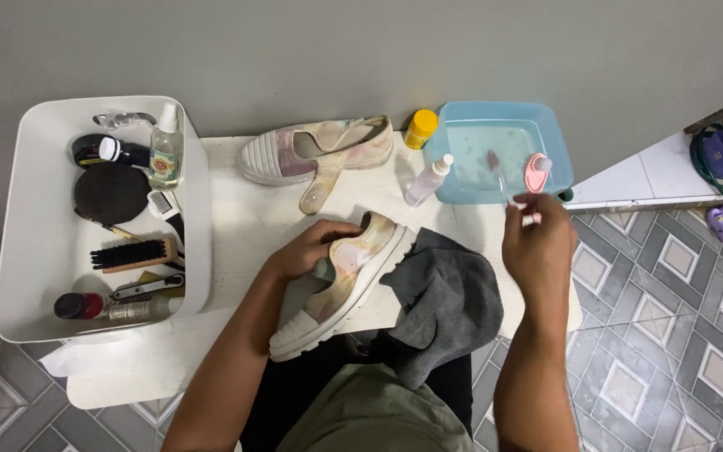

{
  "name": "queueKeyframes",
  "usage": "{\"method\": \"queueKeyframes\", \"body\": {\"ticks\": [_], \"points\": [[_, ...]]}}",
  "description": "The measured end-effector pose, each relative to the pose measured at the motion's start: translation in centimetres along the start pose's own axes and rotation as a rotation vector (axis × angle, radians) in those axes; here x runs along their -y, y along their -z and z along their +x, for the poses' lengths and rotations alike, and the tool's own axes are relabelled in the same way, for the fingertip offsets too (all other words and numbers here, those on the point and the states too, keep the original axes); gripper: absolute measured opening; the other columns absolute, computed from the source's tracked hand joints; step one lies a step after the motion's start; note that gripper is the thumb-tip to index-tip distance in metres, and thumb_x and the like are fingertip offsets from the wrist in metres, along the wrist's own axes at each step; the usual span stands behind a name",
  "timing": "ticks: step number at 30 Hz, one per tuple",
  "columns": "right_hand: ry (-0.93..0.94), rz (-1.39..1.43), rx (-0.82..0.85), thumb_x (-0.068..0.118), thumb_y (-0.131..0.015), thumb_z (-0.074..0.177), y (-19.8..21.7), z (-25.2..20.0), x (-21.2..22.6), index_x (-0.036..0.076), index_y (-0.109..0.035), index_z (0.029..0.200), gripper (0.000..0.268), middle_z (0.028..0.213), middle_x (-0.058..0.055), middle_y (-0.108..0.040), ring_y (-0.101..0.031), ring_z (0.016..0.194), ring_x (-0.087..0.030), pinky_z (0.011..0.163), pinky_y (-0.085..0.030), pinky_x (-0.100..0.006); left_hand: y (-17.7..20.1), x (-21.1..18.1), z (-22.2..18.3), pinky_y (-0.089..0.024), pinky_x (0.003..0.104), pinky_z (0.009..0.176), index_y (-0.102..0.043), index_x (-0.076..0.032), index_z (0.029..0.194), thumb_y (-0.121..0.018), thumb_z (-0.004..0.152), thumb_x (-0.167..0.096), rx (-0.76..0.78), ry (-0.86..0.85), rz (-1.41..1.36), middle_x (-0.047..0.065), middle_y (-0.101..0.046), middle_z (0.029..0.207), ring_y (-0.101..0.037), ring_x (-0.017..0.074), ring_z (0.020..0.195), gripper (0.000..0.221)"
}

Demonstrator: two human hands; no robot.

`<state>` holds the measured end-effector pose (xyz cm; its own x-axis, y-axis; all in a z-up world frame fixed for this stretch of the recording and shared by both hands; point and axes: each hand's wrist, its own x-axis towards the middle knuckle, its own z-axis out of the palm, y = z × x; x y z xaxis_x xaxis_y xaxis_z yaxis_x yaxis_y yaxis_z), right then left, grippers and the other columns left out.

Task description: Cleaning a shoe by spraying it with a solution and scrubbing it with a cloth.

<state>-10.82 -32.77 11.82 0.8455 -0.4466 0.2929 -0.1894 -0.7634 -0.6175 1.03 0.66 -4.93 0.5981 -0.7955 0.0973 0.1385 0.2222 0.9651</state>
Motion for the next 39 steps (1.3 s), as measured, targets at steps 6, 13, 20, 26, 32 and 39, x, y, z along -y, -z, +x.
{"method": "queueKeyframes", "body": {"ticks": [6, 13, 20, 26, 32, 39], "points": [[0.001, -0.414, 0.235, 0.018, -0.068, 0.092, -7.3, 8.9, -4.3, 0.011, -0.077, 0.103, 0.016, 0.093, -0.016, -0.069, -0.074, 0.085, -0.042, 0.076, -0.060, -0.051, 0.3, 0.7, -0.4, -0.050, 0.046, 0.096, -0.068, 0.003, 0.125, -0.063, 0.093, -0.035, -0.011, 0.008, -0.012, 0.020, -0.072, 0.117, -0.065, 0.0295, 0.109, 0.049], [-0.036, -0.490, 0.411, 0.008, -0.065, 0.086, -8.1, 11.4, -3.7, 0.004, -0.079, 0.087, 0.015, 0.080, -0.025, -0.071, -0.074, 0.077, -0.048, 0.068, -0.060, -0.056, 0.5, 0.8, -0.3, -0.049, 0.047, 0.097, -0.068, 0.004, 0.123, -0.064, 0.094, -0.030, -0.022, -0.011, -0.028, 0.019, -0.071, 0.118, -0.063, 0.0287, 0.107, 0.045], [0.171, -0.250, 0.108, 0.013, -0.068, 0.093, -2.7, 3.6, -1.1, 0.003, -0.076, 0.103, 0.015, 0.086, -0.021, -0.069, -0.070, 0.088, -0.046, 0.074, -0.057, -0.053, -0.1, 0.6, -0.3, -0.047, 0.048, 0.101, -0.067, 0.004, 0.126, -0.064, 0.093, -0.026, -0.015, -0.029, -0.012, 0.023, -0.070, 0.121, -0.061, 0.0318, 0.115, 0.045], [0.067, -0.053, 0.089, 0.006, -0.065, 0.099, -0.4, -2.1, 1.3, 0.000, -0.075, 0.109, 0.015, 0.092, -0.024, -0.069, -0.067, 0.078, -0.040, 0.069, -0.053, -0.047, -0.8, 0.3, -0.2, -0.047, 0.048, 0.102, -0.068, 0.002, 0.128, -0.064, 0.095, -0.025, -0.020, -0.052, -0.021, 0.021, -0.070, 0.122, -0.062, 0.0311, 0.114, 0.043], [0.007, 0.261, 0.217, 0.002, -0.065, 0.094, -2.6, -7.3, 3.7, 0.002, -0.074, 0.099, 0.010, 0.087, -0.020, -0.071, -0.069, 0.071, -0.035, 0.063, -0.055, -0.041, -0.9, -0.3, -0.3, -0.048, 0.047, 0.101, -0.068, 0.003, 0.126, -0.064, 0.095, -0.026, -0.012, -0.022, -0.006, 0.021, -0.071, 0.120, -0.062, 0.0298, 0.112, 0.042], [0.082, 0.326, 0.396, 0.004, -0.073, 0.084, -3.0, -8.8, 6.3, 0.010, -0.077, 0.084, 0.007, 0.080, -0.009, -0.076, -0.068, 0.061, -0.023, 0.056, -0.054, -0.036, -1.7, -1.1, 0.3, -0.050, 0.044, 0.096, -0.070, 0.001, 0.124, -0.066, 0.095, -0.029, 0.004, 0.006, -0.016, 0.017, -0.073, 0.114, -0.064, 0.0241, 0.104, 0.041]]}}
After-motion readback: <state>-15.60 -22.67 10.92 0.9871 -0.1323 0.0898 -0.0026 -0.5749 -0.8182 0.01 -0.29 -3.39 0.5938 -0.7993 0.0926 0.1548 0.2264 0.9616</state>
